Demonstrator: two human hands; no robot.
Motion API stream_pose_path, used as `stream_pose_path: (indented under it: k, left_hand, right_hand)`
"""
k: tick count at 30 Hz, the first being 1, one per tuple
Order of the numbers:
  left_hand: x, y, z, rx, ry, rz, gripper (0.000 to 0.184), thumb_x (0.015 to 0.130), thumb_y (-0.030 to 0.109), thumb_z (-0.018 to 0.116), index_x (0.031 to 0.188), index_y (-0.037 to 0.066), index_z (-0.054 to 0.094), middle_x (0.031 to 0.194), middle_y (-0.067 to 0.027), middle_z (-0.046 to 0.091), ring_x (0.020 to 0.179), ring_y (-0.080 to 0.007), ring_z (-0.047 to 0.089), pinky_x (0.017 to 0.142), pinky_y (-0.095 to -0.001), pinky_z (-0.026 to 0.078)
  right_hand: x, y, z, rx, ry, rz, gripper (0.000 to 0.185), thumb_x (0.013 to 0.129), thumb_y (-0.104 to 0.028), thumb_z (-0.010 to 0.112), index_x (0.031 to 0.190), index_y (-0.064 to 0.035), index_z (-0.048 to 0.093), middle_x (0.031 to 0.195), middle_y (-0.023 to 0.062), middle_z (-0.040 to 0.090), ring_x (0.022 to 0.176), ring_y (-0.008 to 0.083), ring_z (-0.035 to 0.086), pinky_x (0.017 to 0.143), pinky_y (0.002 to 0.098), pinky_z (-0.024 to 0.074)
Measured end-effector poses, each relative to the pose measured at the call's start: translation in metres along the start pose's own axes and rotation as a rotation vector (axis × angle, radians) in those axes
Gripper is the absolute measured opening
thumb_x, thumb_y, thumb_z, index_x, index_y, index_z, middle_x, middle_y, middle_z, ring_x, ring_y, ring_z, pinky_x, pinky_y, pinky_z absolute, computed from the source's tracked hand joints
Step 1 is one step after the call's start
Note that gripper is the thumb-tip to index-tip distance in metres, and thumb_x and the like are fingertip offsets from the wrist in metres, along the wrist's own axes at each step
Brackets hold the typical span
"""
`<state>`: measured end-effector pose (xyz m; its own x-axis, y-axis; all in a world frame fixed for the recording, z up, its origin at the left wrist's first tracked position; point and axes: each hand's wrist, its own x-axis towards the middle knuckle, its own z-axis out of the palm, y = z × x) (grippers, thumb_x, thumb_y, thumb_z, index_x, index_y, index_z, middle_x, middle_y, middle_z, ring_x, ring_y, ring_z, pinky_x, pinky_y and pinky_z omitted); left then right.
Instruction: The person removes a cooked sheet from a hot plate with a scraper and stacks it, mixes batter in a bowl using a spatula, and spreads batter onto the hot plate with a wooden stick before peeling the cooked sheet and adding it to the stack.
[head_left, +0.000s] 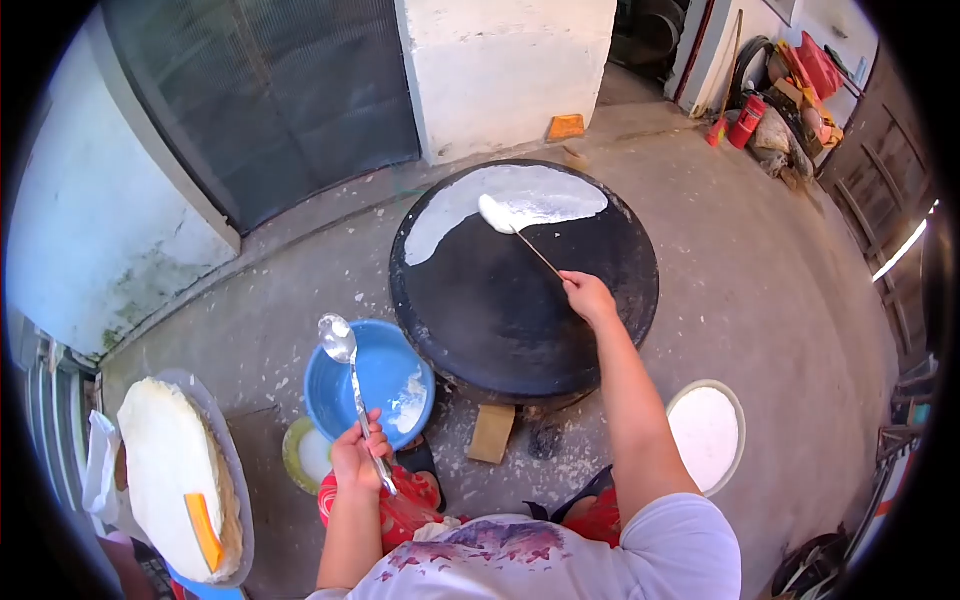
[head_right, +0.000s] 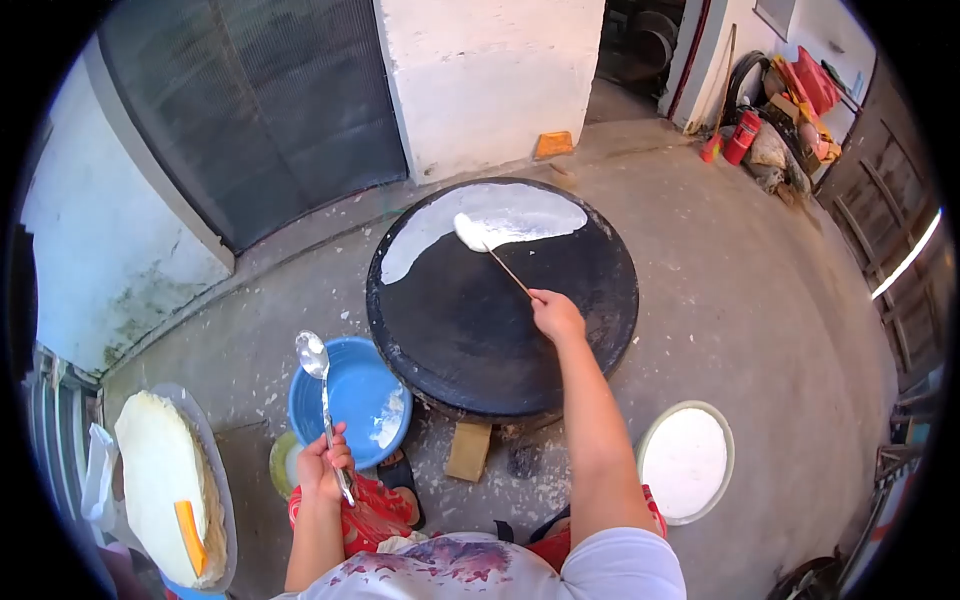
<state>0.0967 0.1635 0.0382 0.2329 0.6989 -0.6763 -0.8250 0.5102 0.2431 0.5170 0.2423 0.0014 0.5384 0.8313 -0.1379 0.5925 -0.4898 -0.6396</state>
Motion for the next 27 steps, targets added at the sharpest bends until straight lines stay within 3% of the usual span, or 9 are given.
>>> stream_pose_path:
  k: [3, 5, 6, 9, 13, 17, 21, 24, 27]
  left_hand:
    - [0.001, 0.003, -0.002, 0.002, 0.001, 0.003, 0.03, 0.089, 0.016, 0.034, 0.106, -0.007, 0.046, 0.074, -0.0057, 0.045, 0.052, -0.011, 0.039, 0.044, -0.0226, 0.034]
    - [0.0, 0.002, -0.003, 0.019, -0.001, 0.014, 0.03, 0.089, 0.016, 0.034, 0.106, -0.007, 0.046, 0.073, -0.0057, 0.045, 0.052, -0.011, 0.039, 0.044, -0.0226, 0.034]
    - [-0.001, 0.002, -0.001, 0.045, -0.011, 0.027, 0.03, 0.089, 0.016, 0.034, 0.106, -0.007, 0.045, 0.073, -0.0057, 0.045, 0.052, -0.0111, 0.039, 0.044, -0.0226, 0.034]
    - [-0.003, 0.0, 0.004, 0.06, -0.003, 0.026, 0.03, 0.089, 0.015, 0.034, 0.106, -0.007, 0.046, 0.073, -0.0059, 0.045, 0.052, -0.0113, 0.039, 0.044, -0.0226, 0.034]
    - [-0.003, 0.001, 0.001, 0.049, -0.026, 0.001, 0.029, 0.089, 0.013, 0.034, 0.105, -0.008, 0.046, 0.074, -0.0063, 0.045, 0.053, -0.0115, 0.04, 0.045, -0.0225, 0.035]
    - [-0.002, 0.0, -0.001, 0.088, -0.014, 0.029, 0.029, 0.089, 0.013, 0.034, 0.105, -0.008, 0.046, 0.073, -0.0063, 0.045, 0.053, -0.0114, 0.04, 0.044, -0.0226, 0.034]
    - [-0.002, 0.0, -0.004, 0.092, -0.033, 0.017, 0.029, 0.089, 0.014, 0.034, 0.105, -0.008, 0.046, 0.074, -0.0064, 0.046, 0.053, -0.0112, 0.039, 0.044, -0.0227, 0.034]
    - [-0.002, 0.002, -0.002, 0.103, -0.039, 0.02, 0.03, 0.09, 0.014, 0.034, 0.105, -0.008, 0.045, 0.074, -0.0065, 0.046, 0.053, -0.0111, 0.039, 0.044, -0.0227, 0.034]
    - [-0.001, 0.0, -0.005, 0.105, -0.04, 0.009, 0.029, 0.09, 0.014, 0.034, 0.105, -0.008, 0.046, 0.074, -0.0066, 0.046, 0.053, -0.011, 0.039, 0.044, -0.0227, 0.034]
  right_hand:
    - [-0.023, 0.009, -0.021, -0.029, -0.008, 0.051, 0.029, 0.086, -0.028, 0.048, 0.112, -0.0252, 0.058, 0.104, 0.0069, 0.062, 0.096, 0.0239, 0.059, 0.083, 0.0341, 0.0444]
    - [-0.028, 0.024, -0.01, 0.088, 0.324, 0.209, 0.026, 0.084, -0.021, 0.052, 0.108, -0.0144, 0.061, 0.095, 0.0126, 0.064, 0.088, 0.0234, 0.061, 0.079, 0.0312, 0.0452]
    - [-0.01, 0.049, 0.016, 0.252, 0.289, 0.055, 0.026, 0.085, -0.019, 0.051, 0.108, -0.0132, 0.061, 0.096, 0.0138, 0.063, 0.09, 0.0239, 0.061, 0.08, 0.0311, 0.0449]
    - [-0.016, 0.003, 0.024, 0.074, 0.077, -0.097, 0.025, 0.086, -0.018, 0.051, 0.109, -0.0126, 0.061, 0.095, 0.0116, 0.064, 0.088, 0.0203, 0.061, 0.078, 0.0285, 0.0446]
    - [-0.019, -0.015, -0.001, 0.106, -0.056, 0.09, 0.027, 0.085, -0.027, 0.05, 0.11, -0.0231, 0.06, 0.101, 0.0088, 0.062, 0.094, 0.0239, 0.059, 0.08, 0.0329, 0.0449]
    - [-0.002, 0.002, 0.036, 0.171, 0.05, 0.008, 0.027, 0.084, -0.028, 0.051, 0.109, -0.0239, 0.06, 0.101, 0.0081, 0.063, 0.094, 0.024, 0.059, 0.08, 0.0331, 0.0448]
    - [-0.023, -0.001, 0.004, 0.044, -0.191, -0.085, 0.027, 0.083, -0.025, 0.052, 0.109, -0.0215, 0.061, 0.099, 0.0093, 0.063, 0.092, 0.0236, 0.06, 0.08, 0.0315, 0.045]
    - [-0.044, 0.018, -0.005, 0.046, 0.083, 0.004, 0.026, 0.086, -0.016, 0.052, 0.11, -0.0131, 0.061, 0.09, 0.0066, 0.066, 0.078, 0.0122, 0.06, 0.071, 0.0255, 0.0456]
    - [-0.035, 0.03, 0.044, 0.217, 0.125, -0.055, 0.025, 0.086, -0.017, 0.051, 0.11, -0.0134, 0.06, 0.093, 0.0093, 0.065, 0.086, 0.0161, 0.061, 0.077, 0.0255, 0.0445]
